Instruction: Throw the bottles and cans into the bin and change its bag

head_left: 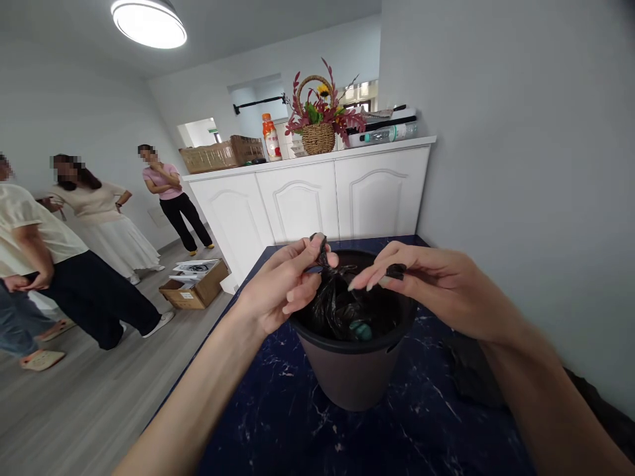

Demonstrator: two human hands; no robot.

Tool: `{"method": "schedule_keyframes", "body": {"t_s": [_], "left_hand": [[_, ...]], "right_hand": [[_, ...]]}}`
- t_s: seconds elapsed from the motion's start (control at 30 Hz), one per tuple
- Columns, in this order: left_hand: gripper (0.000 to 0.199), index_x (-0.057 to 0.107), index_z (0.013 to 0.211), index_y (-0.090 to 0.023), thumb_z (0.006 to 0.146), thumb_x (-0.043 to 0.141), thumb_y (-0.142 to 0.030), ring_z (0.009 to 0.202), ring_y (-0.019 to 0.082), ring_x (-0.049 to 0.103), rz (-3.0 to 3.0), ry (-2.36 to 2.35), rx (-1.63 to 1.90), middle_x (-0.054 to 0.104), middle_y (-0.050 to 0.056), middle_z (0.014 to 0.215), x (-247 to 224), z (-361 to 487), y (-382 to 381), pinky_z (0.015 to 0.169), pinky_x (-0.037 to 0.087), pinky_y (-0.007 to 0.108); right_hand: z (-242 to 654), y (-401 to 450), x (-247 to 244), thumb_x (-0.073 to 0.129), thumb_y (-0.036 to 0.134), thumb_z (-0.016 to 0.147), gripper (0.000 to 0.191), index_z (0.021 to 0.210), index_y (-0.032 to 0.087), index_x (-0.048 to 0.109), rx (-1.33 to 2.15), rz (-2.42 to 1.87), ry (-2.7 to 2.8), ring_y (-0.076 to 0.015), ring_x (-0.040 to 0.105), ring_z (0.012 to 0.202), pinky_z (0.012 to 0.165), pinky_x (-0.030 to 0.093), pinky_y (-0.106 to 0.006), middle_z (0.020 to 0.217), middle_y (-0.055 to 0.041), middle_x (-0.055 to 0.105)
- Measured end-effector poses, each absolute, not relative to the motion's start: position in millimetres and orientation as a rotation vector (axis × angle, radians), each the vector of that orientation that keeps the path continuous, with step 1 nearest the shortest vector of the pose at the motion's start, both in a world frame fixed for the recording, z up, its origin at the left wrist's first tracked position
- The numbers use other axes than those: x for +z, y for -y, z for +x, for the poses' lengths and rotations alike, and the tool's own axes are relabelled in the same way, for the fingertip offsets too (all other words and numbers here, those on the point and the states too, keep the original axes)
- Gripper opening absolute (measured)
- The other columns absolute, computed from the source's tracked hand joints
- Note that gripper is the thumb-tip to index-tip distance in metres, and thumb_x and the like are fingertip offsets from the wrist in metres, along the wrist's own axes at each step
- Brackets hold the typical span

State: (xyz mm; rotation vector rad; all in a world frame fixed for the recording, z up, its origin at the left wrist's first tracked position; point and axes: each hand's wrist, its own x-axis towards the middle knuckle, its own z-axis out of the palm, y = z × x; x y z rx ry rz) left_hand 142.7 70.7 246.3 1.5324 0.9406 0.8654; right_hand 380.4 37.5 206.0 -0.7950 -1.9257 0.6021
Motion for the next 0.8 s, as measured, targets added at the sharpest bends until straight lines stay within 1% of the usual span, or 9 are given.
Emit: {"method": "schedule_keyframes", "body": {"t_s": [0.1, 0.17, 0.27, 0.4, 0.57, 0.67, 0.73, 0.8], "left_hand": [[0.036, 0.050, 0.087, -0.023, 0.104, 0.058, -0.054, 0.045, 0.006, 0.028, 1.811, -1.003, 0.982, 0.063, -0.002, 0.072, 247, 134, -73, 0.044, 0.022, 0.026], [0.034, 0.048, 0.086, -0.023, 0.107, 0.053, -0.049, 0.051, 0.008, 0.031, 2.033, -1.069, 0.990, 0.068, -0.001, 0.078, 247, 124, -77, 0.051, 0.027, 0.028], [0.034, 0.049, 0.084, -0.023, 0.109, 0.048, -0.046, 0.057, 0.012, 0.039, 2.223, -1.145, 0.926, 0.069, 0.001, 0.077, 244, 109, -82, 0.059, 0.034, 0.030], [0.032, 0.050, 0.083, -0.023, 0.108, 0.047, -0.043, 0.069, 0.016, 0.053, 2.215, -1.181, 0.911, 0.070, 0.002, 0.077, 236, 100, -81, 0.068, 0.041, 0.032], [0.028, 0.049, 0.089, -0.024, 0.109, 0.047, -0.044, 0.070, 0.016, 0.057, 2.074, -1.122, 0.980, 0.078, 0.005, 0.088, 232, 105, -67, 0.066, 0.044, 0.031], [0.030, 0.047, 0.087, -0.024, 0.109, 0.049, -0.044, 0.075, 0.016, 0.063, 2.030, -1.097, 1.025, 0.079, 0.004, 0.089, 232, 108, -60, 0.069, 0.048, 0.031], [0.031, 0.046, 0.086, -0.024, 0.109, 0.050, -0.043, 0.082, 0.017, 0.068, 2.025, -1.074, 1.057, 0.080, 0.004, 0.091, 230, 107, -58, 0.076, 0.050, 0.032], [0.031, 0.047, 0.086, -0.024, 0.110, 0.050, -0.044, 0.091, 0.019, 0.072, 2.008, -1.058, 1.093, 0.081, 0.005, 0.095, 227, 105, -58, 0.083, 0.052, 0.033]], "right_hand": [[385, -38, 205, 0.061, 0.044, 0.106, 0.027, 0.097, 0.030, 0.082, 0.502, -0.935, 1.986, -0.0197, 0.071, 0.093, 0.079, 0.055, -0.031, 0.102, -0.0042, 0.076], [390, -39, 204, 0.060, 0.044, 0.106, 0.028, 0.095, 0.030, 0.082, 0.365, -1.061, 2.008, -0.0197, 0.069, 0.090, 0.075, 0.052, -0.031, 0.100, -0.0043, 0.075], [399, -42, 201, 0.056, 0.046, 0.108, 0.032, 0.096, 0.031, 0.081, 0.196, -1.178, 2.042, -0.0217, 0.066, 0.087, 0.073, 0.049, -0.033, 0.097, -0.0052, 0.074], [405, -42, 197, 0.052, 0.048, 0.108, 0.036, 0.091, 0.029, 0.077, 0.084, -1.296, 2.028, -0.0250, 0.064, 0.089, 0.074, 0.048, -0.036, 0.090, -0.0066, 0.072], [397, -38, 196, 0.051, 0.046, 0.108, 0.034, 0.094, 0.028, 0.075, 0.094, -1.356, 2.034, -0.0252, 0.064, 0.090, 0.078, 0.048, -0.038, 0.087, -0.0060, 0.071], [385, -35, 200, 0.053, 0.050, 0.106, 0.032, 0.100, 0.029, 0.077, 0.191, -1.386, 2.038, -0.0244, 0.066, 0.090, 0.075, 0.049, -0.036, 0.092, -0.0050, 0.073], [377, -36, 207, 0.057, 0.054, 0.103, 0.032, 0.105, 0.029, 0.077, 0.255, -1.354, 2.082, -0.0242, 0.068, 0.093, 0.075, 0.050, -0.035, 0.098, -0.0049, 0.076], [368, -42, 218, 0.065, 0.055, 0.099, 0.032, 0.110, 0.027, 0.077, 0.308, -1.297, 2.175, -0.0246, 0.069, 0.097, 0.078, 0.052, -0.035, 0.106, -0.0053, 0.077]]}}
